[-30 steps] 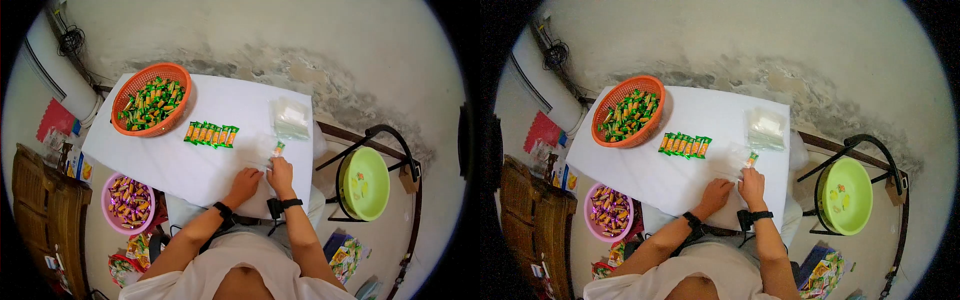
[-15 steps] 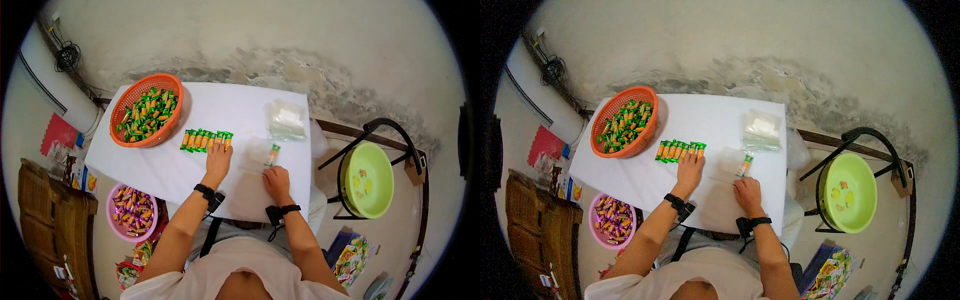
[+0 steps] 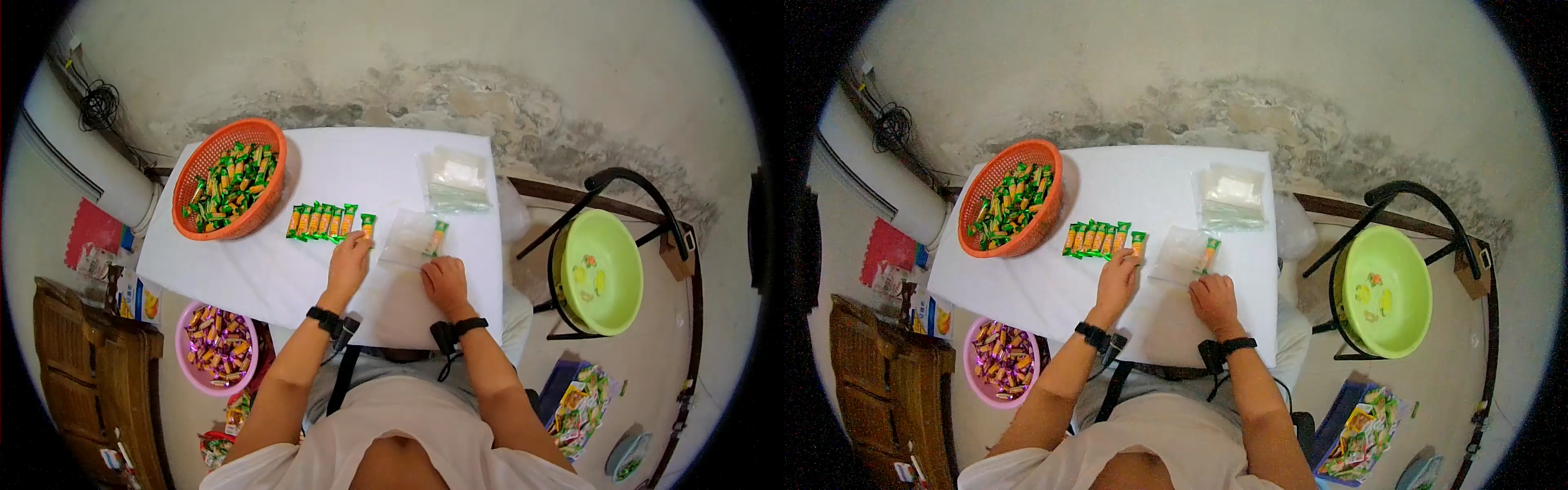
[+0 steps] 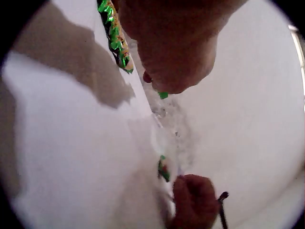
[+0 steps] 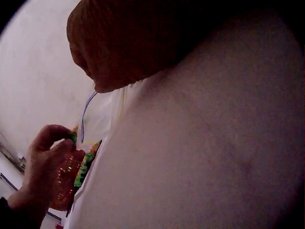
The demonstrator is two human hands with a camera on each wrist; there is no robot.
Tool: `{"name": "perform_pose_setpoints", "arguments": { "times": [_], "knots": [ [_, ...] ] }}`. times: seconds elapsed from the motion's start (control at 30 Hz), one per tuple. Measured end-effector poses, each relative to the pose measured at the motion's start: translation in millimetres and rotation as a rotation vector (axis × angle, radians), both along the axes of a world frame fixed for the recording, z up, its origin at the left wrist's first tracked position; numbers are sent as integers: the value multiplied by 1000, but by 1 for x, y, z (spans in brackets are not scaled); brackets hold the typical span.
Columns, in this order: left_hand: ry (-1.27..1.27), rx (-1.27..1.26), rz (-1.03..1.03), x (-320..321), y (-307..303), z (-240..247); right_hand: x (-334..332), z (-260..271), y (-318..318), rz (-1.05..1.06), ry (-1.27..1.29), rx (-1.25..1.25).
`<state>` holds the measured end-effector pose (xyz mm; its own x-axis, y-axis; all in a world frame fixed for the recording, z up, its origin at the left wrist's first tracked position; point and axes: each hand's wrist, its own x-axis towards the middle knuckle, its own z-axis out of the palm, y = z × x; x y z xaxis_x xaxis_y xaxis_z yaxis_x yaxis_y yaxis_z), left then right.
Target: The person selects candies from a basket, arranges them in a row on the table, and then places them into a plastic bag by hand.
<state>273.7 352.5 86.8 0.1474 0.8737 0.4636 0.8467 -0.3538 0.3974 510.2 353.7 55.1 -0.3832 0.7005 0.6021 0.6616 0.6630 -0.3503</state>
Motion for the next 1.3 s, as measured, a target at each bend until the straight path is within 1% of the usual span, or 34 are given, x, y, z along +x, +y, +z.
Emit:
{"name": "perform_pose_setpoints", "arguments": {
  "times": [0.07,0.1,0.17,0.2,0.27,0.3,0.37,0.4,0.47,0.57,0.67,0.7,0.77,0.8,0.87,0.97,1.03,1.1,1.17,1.23,1.3],
  "knots": [
    [-219,108,62,10,-25,19,1,0,0,-4,7,21],
    [-217,103,59,14,-38,21,1,-1,0,-2,10,44],
    [-290,-8,-216,21,-65,20,1,-1,1,-10,16,44],
    [-313,-94,-257,29,-75,19,1,-1,1,-16,22,46],
    [-103,47,-363,38,-87,21,0,-1,0,-29,31,30],
    [-102,45,-363,40,-85,21,0,-1,0,-44,37,22],
    [-67,-175,-370,45,-74,20,0,-3,1,-44,51,26],
    [-67,-173,-373,47,-69,19,0,-4,2,-45,65,31],
    [-30,-120,-292,52,-57,18,1,-4,2,-43,61,55],
    [-53,-82,-270,59,-40,-5,1,0,2,-27,38,53],
    [-40,-94,-252,70,-29,3,2,1,1,-14,29,31],
    [-40,-95,-254,72,-28,0,2,1,1,-8,42,31],
    [-44,-139,-160,76,-26,-10,2,-2,1,-1,48,42],
    [-45,-140,-161,76,-25,-15,2,-2,1,9,57,56],
    [-81,-95,-113,74,-24,-23,2,-2,2,8,47,61],
    [-78,-62,-60,76,-29,-17,-1,0,-2,0,38,58],
    [-86,-107,-87,72,-32,-22,-2,5,-1,-6,33,61],
    [-93,-147,-115,72,-36,-25,-4,13,-3,1,-34,-20],
    [-152,-62,-167,73,-44,-26,-12,22,-1,-13,-78,-66],
    [-153,-55,-183,73,-48,-25,-20,25,0,-27,-124,-114],
    [-153,-38,-193,71,-48,-24,-29,23,6,-129,-291,-164]
  ]
}}
